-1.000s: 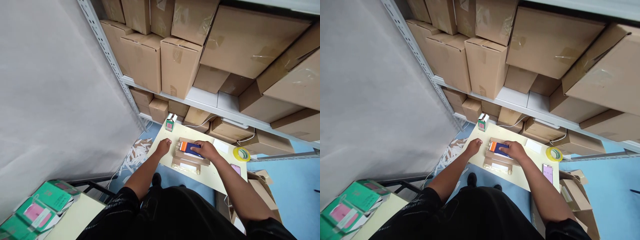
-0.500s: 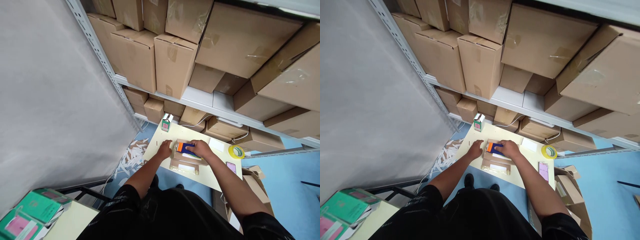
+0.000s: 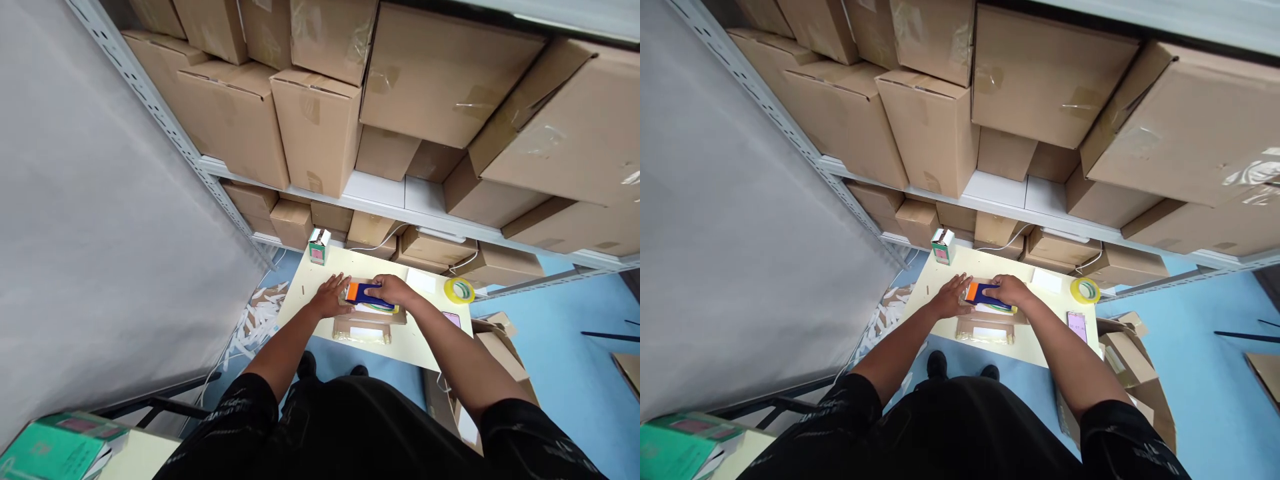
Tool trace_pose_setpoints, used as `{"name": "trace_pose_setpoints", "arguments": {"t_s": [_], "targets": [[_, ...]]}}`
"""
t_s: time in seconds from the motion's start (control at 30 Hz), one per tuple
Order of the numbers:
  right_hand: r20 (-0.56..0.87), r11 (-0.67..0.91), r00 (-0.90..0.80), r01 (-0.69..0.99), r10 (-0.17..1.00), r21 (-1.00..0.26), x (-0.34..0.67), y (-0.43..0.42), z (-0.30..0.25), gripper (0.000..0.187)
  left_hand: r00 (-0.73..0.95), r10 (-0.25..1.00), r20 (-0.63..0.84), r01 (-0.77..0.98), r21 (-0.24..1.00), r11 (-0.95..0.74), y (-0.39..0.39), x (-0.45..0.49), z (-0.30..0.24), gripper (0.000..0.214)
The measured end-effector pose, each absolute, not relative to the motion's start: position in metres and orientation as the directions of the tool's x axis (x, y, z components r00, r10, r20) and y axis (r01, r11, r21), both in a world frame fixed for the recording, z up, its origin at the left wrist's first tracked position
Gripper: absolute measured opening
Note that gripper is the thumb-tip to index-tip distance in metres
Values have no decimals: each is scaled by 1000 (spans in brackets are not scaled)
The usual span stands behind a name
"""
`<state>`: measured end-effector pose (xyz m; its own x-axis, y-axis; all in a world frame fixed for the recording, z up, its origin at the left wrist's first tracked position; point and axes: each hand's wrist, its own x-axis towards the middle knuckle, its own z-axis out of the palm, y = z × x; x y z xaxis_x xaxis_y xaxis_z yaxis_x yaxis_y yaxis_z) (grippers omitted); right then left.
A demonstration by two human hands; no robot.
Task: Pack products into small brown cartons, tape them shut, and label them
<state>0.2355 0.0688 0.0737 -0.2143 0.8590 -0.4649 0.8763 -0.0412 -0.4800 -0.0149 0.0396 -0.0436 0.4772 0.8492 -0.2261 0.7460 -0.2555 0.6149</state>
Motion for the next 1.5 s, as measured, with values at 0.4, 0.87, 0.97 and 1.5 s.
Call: {"name": "trace_pose_setpoints", "arguments": {"t_s": [0.4, 0.87, 0.97, 1.5], "targets": [[-455, 8, -227, 901, 861, -434, 240, 75, 81, 47, 447, 830, -333, 856, 427, -290, 41, -8, -30, 100], [-471, -129, -196, 810, 860, -573, 337, 69, 81, 41, 439, 809, -391, 879, 375, -295, 42, -3, -29, 102], [-462, -146, -162, 815, 872, -561, 377, 64, 80, 43, 439, 814, -380, 877, 378, -296, 41, -3, -29, 101], [-551, -175, -45, 924, 833, -341, 499, 50, 54, 54, 457, 808, -371, 864, 399, -306, 43, -3, -29, 101]]}}
